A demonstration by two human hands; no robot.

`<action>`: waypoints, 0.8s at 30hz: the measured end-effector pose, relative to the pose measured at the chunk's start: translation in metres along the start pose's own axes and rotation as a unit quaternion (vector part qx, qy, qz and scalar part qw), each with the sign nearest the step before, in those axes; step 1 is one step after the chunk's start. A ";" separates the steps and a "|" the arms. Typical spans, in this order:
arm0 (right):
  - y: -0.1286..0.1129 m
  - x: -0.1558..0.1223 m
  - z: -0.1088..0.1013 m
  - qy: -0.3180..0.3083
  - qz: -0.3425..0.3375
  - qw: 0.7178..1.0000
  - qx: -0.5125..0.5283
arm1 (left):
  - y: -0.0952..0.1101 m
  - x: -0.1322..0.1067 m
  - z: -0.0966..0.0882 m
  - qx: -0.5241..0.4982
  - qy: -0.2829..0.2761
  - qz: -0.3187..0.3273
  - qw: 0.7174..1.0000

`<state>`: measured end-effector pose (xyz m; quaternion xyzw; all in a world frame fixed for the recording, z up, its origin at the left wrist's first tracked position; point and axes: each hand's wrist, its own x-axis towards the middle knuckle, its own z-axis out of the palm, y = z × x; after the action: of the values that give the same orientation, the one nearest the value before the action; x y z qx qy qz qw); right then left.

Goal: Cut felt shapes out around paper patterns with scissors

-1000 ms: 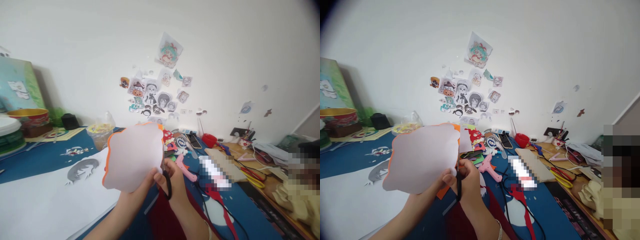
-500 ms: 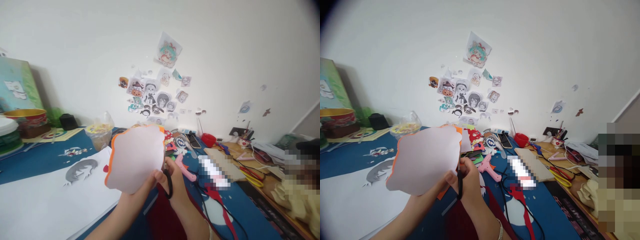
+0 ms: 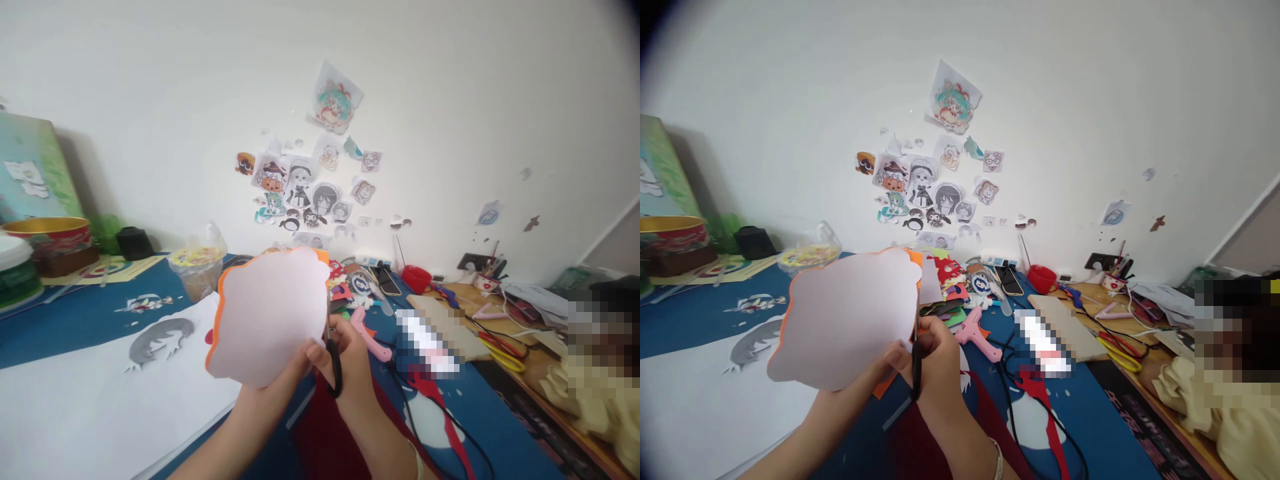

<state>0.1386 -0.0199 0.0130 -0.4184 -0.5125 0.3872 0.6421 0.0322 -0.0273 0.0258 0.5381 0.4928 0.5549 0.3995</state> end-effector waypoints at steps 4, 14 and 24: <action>-0.005 0.001 -0.002 -0.019 -0.022 0.999 -0.015 | -0.002 0.003 -0.002 -0.032 -0.038 -0.022 0.999; -0.012 0.006 -0.006 -0.016 -0.002 0.999 -0.040 | -0.003 0.005 -0.003 -0.012 -0.037 -0.009 0.999; -0.005 0.007 -0.009 0.006 0.010 0.998 -0.056 | 0.006 0.000 -0.004 -0.017 -0.024 -0.029 0.999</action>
<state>0.1487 -0.0166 0.0188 -0.4605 -0.5257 0.3619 0.6169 0.0291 -0.0285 0.0320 0.5297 0.4895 0.5381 0.4361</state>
